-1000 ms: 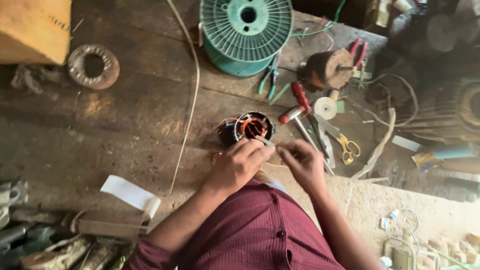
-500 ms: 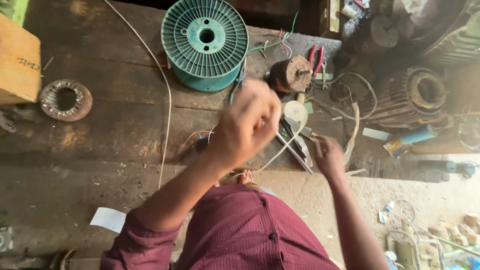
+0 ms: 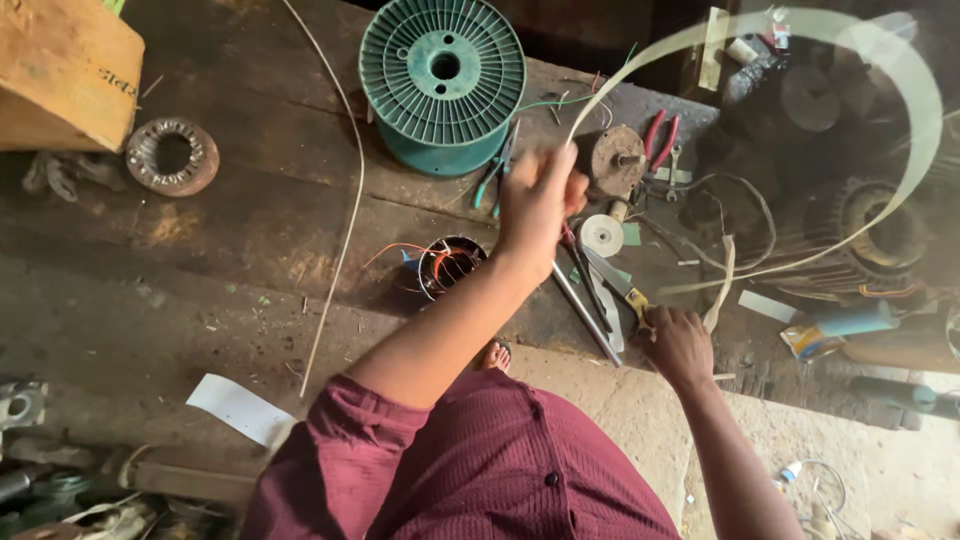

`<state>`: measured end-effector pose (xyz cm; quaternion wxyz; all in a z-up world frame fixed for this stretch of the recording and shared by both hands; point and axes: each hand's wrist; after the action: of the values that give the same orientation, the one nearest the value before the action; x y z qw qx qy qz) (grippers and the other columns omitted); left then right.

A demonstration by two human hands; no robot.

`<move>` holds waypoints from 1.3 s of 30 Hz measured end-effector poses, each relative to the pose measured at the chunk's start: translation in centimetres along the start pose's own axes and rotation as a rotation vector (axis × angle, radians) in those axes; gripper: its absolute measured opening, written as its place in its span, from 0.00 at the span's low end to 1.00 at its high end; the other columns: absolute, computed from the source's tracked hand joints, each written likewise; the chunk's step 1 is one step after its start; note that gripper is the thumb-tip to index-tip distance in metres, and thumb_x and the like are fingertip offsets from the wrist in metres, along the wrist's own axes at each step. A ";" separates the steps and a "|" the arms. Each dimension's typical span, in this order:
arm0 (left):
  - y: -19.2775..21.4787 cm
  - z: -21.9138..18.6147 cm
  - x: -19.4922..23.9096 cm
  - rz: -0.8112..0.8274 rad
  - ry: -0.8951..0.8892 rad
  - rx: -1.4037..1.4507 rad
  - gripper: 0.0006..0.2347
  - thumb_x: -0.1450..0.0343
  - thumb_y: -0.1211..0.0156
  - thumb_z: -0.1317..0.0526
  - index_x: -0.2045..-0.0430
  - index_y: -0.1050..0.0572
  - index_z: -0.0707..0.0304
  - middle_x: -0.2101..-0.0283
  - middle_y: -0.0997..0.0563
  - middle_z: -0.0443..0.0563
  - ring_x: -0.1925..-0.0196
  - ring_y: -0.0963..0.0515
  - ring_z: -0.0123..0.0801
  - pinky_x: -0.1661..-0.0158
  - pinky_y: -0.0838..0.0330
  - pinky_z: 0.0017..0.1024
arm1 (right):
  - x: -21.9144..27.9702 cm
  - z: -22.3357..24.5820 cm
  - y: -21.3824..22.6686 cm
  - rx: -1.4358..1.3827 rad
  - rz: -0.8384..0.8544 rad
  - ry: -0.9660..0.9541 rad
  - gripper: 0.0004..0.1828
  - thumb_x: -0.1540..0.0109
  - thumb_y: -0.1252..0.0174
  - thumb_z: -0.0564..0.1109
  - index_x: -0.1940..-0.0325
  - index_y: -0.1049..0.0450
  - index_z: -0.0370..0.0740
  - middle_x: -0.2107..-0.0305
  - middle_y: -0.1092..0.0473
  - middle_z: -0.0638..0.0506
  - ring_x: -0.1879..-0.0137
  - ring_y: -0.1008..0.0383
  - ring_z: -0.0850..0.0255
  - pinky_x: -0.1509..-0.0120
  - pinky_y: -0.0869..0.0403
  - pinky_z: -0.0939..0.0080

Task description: The person works on a small electrical motor stator, stripping and twisting copper wires, and using pliers and shears to cut and adjust the windings. The person repeatedly manipulates the wires and tools on a cluttered workbench.

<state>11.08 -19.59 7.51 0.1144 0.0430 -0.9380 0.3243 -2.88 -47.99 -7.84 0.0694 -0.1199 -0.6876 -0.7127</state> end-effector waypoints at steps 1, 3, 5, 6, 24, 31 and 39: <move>1.6 2.1 -0.2 -0.097 0.196 -0.025 0.08 0.26 0.41 0.56 0.69 0.26 0.61 0.77 0.24 0.41 0.77 0.27 0.19 0.74 0.32 0.20 | 0.0 -0.4 -0.1 0.012 -0.019 0.071 0.15 0.42 0.38 0.53 0.55 0.23 0.47 0.59 0.23 0.46 0.47 0.24 0.46 0.42 0.27 0.50; 5.1 5.8 0.8 0.002 0.143 -0.009 0.08 0.24 0.40 0.58 0.70 0.26 0.62 0.75 0.24 0.42 0.75 0.26 0.20 0.71 0.30 0.21 | 0.2 -0.8 -0.9 -0.087 0.238 -0.048 0.17 0.36 0.41 0.59 0.54 0.23 0.46 0.60 0.21 0.43 0.51 0.20 0.47 0.45 0.25 0.50; 7.5 8.9 2.1 -0.026 0.239 -0.074 0.06 0.26 0.39 0.58 0.68 0.23 0.61 0.74 0.22 0.42 0.74 0.25 0.20 0.71 0.29 0.21 | 0.8 -1.3 -1.6 -0.389 0.387 -0.106 0.19 0.36 0.43 0.62 0.54 0.22 0.47 0.61 0.20 0.45 0.54 0.19 0.51 0.48 0.24 0.52; 8.3 10.0 2.7 -0.041 0.286 -0.105 0.06 0.27 0.38 0.58 0.66 0.21 0.60 0.74 0.22 0.41 0.74 0.24 0.20 0.71 0.28 0.21 | 1.5 -1.5 -1.9 -0.642 0.404 -0.106 0.19 0.39 0.43 0.63 0.55 0.21 0.50 0.62 0.20 0.49 0.54 0.20 0.56 0.49 0.25 0.54; 14.5 16.1 9.6 -0.176 0.237 -0.467 0.07 0.28 0.36 0.63 0.68 0.18 0.70 0.75 0.20 0.46 0.76 0.26 0.22 0.74 0.32 0.22 | 2.7 0.4 0.6 -0.419 0.653 0.273 0.39 0.52 0.45 0.85 0.72 0.27 0.47 0.84 0.32 0.56 0.76 0.32 0.65 0.71 0.36 0.60; 13.8 14.9 9.9 -0.154 0.126 -0.769 0.06 0.34 0.35 0.61 0.71 0.16 0.63 0.74 0.15 0.44 0.76 0.21 0.21 0.73 0.28 0.22 | 3.0 1.6 1.1 -0.413 0.680 0.272 0.39 0.51 0.44 0.83 0.73 0.27 0.43 0.85 0.31 0.55 0.76 0.28 0.65 0.71 0.34 0.60; 13.7 14.2 10.1 -0.145 0.146 -1.000 0.09 0.35 0.32 0.58 0.76 0.16 0.66 0.76 0.15 0.50 0.76 0.19 0.27 0.69 0.26 0.26 | 3.3 3.2 1.2 -0.509 0.682 0.257 0.32 0.44 0.35 0.69 0.73 0.27 0.36 0.84 0.32 0.52 0.76 0.29 0.63 0.70 0.29 0.55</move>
<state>-3.52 -17.63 -9.11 0.2084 0.0254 -0.9626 -0.1711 -5.53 -44.68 -5.73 0.3538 -0.2634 -0.3972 -0.8048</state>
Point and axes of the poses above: each hand's wrist, its own x-axis away from the middle knuckle, its own y-axis out of the back of the hand, z = x × y
